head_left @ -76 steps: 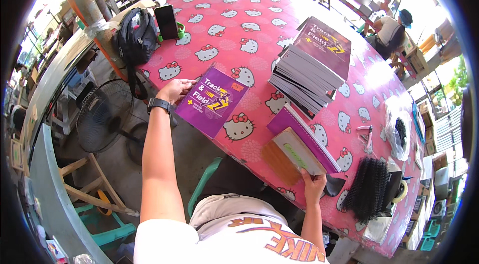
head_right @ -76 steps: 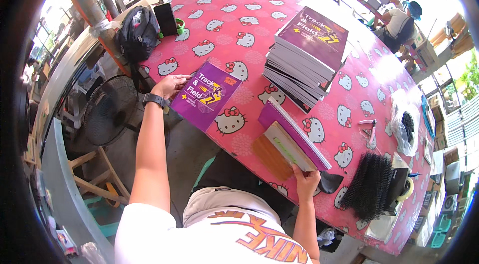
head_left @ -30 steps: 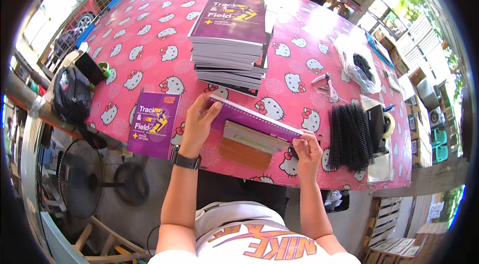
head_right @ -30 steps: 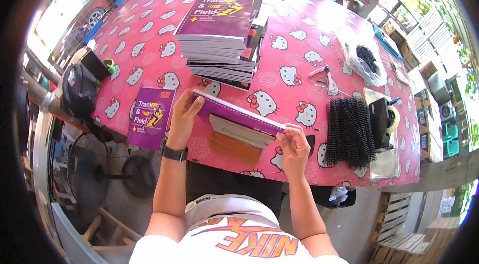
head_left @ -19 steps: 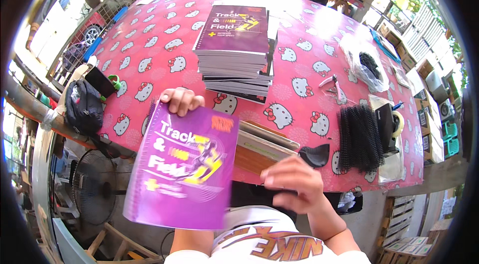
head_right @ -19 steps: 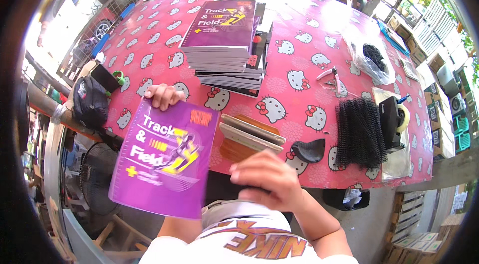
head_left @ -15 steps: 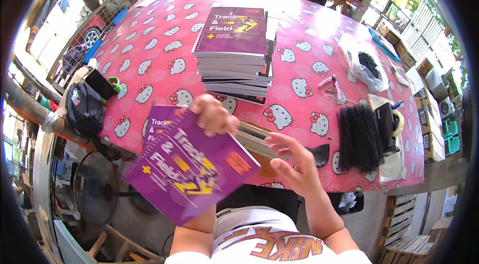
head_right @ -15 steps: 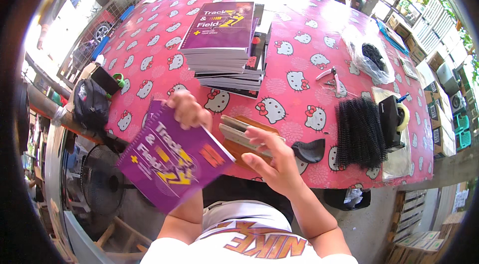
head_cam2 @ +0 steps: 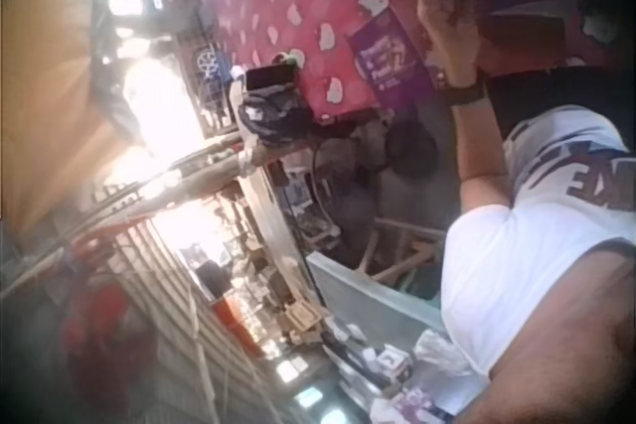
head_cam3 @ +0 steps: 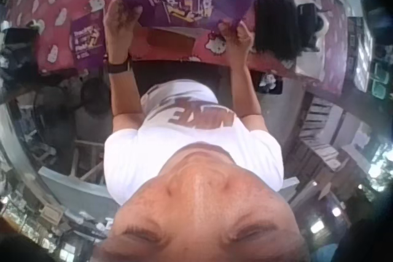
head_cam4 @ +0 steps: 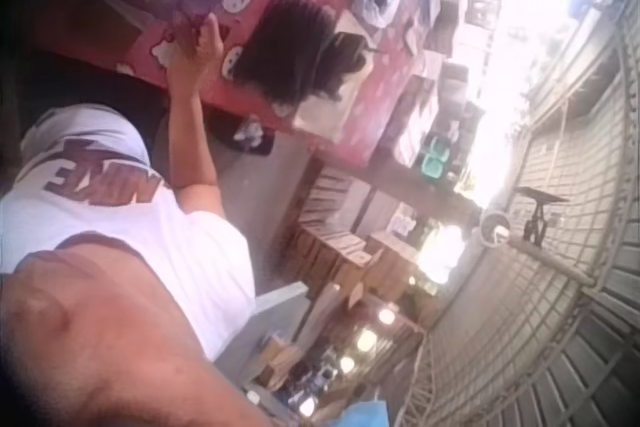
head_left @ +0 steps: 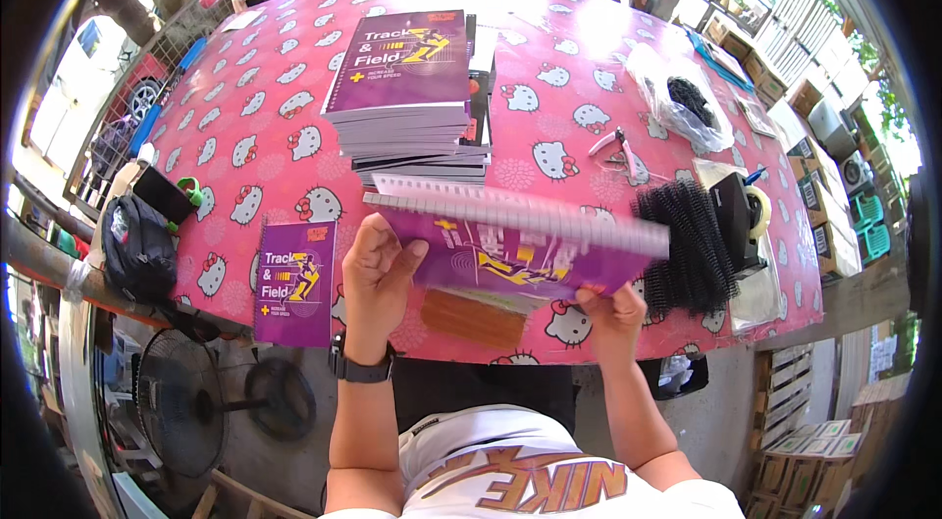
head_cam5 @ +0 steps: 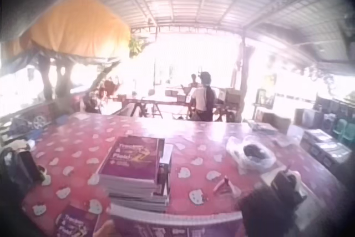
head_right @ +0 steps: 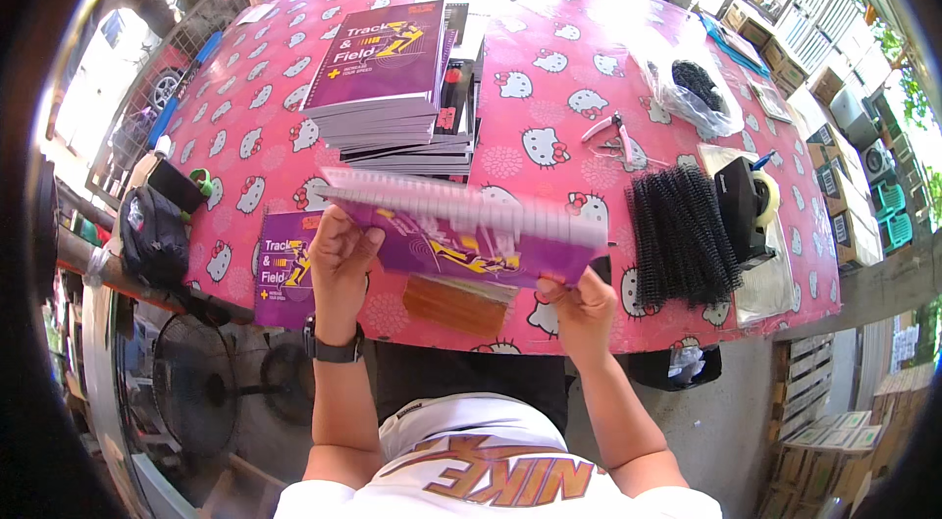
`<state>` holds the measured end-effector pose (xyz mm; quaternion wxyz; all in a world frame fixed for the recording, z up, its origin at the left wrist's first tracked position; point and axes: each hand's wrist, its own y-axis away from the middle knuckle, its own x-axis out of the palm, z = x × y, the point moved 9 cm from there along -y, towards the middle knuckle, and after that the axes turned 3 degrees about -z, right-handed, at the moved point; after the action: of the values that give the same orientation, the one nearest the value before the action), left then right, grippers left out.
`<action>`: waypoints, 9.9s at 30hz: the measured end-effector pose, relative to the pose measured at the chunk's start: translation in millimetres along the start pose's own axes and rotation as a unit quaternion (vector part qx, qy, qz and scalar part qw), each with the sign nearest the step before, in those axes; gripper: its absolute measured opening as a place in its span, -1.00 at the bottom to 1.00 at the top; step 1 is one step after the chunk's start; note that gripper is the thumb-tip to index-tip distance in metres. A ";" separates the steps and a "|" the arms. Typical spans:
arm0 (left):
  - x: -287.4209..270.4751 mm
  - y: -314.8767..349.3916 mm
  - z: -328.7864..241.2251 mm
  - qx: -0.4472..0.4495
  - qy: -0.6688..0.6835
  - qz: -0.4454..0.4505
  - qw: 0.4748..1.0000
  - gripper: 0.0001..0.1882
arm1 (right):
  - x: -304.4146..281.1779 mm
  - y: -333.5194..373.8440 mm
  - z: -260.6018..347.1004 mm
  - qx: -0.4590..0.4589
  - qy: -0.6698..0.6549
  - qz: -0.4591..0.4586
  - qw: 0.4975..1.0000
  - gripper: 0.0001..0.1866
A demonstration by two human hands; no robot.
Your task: The person binds booklets by inserting a plastic comb through pre-punched holes in the covers and pages using a handheld tool.
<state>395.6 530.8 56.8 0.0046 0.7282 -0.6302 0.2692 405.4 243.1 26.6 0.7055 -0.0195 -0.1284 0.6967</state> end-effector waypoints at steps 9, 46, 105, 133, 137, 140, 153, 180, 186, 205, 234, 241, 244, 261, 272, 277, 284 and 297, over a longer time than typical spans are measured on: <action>17.2 -11.0 -19.5 0.051 -0.080 0.042 0.995 -0.74 | 9.4 4.5 11.5 -0.129 0.177 0.080 0.972 -0.80; -19.4 27.2 25.6 -0.002 -0.144 -0.038 0.989 -0.15 | 63.1 20.3 -46.3 -0.058 0.136 0.265 0.953 -0.01; 117.7 38.7 -0.9 0.179 -0.437 0.161 0.867 -0.81 | 43.4 -9.3 52.6 -0.093 0.245 0.252 0.931 -0.73; 129.6 41.2 3.3 0.162 -0.533 0.203 0.805 -0.78 | 22.5 -11.8 23.6 0.067 0.247 0.294 0.921 -0.52; 129.3 41.1 7.7 0.170 -0.560 0.193 0.788 -0.76 | -49.3 -38.3 -20.6 0.037 0.561 0.215 0.799 -0.30; 130.5 38.0 1.5 0.157 -0.521 0.161 0.823 -0.81 | -53.7 -21.4 -43.0 0.048 0.644 0.218 0.732 -0.15; 112.3 34.1 -7.5 0.191 -0.569 0.111 0.792 -0.74 | -18.9 -31.2 -41.9 0.041 0.285 0.248 0.925 -0.48; 78.8 33.8 -9.1 0.199 -0.511 0.079 0.832 -0.68 | 48.8 -44.0 12.4 0.003 0.381 0.298 0.875 -0.27; 71.3 41.4 -9.5 0.203 -0.492 0.044 0.846 -0.50 | 47.9 -33.4 -0.1 0.052 0.168 0.332 0.927 -0.49; 50.4 21.2 -17.4 0.189 -0.536 0.043 0.822 -0.67 | 82.4 -25.3 32.7 0.081 -0.032 0.381 0.921 -0.16; 74.8 6.9 -2.9 0.138 -0.537 0.151 0.818 -0.77 | 113.1 50.2 70.9 -0.255 0.460 0.513 0.679 -0.44; 66.3 14.5 -12.4 0.169 -0.525 0.110 0.827 -0.75 | 68.7 -18.4 44.5 0.078 0.033 0.400 0.913 -0.34; 68.2 21.7 -11.7 0.167 -0.510 0.127 0.834 -0.73 | 59.3 -25.7 10.3 0.074 0.157 0.366 0.914 -0.41; 59.2 23.1 -9.8 0.160 -0.507 0.089 0.843 -0.28 | 92.4 -28.5 18.0 0.072 -0.017 0.423 0.903 -0.57; -26.2 36.8 22.6 0.053 -0.142 -0.165 0.974 -0.30 | 100.6 -53.9 -6.4 0.043 0.186 0.358 0.914 -0.54; -31.6 33.4 35.8 -0.032 -0.084 -0.193 0.977 -0.52 | 114.9 -47.2 4.7 0.003 0.181 0.393 0.902 -0.58; -36.6 34.9 39.9 -0.033 -0.073 -0.191 0.978 -0.58 | 121.7 -43.6 -4.1 0.031 0.141 0.430 0.891 -0.48; -10.8 30.3 14.2 0.013 -0.125 -0.140 0.982 -0.58 | 130.4 -52.0 14.5 0.008 0.062 0.433 0.899 -0.46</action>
<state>372.5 529.6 30.2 -0.0462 0.8374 -0.5138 0.1808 452.7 368.2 71.4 0.3412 -0.1105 -0.0580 0.9317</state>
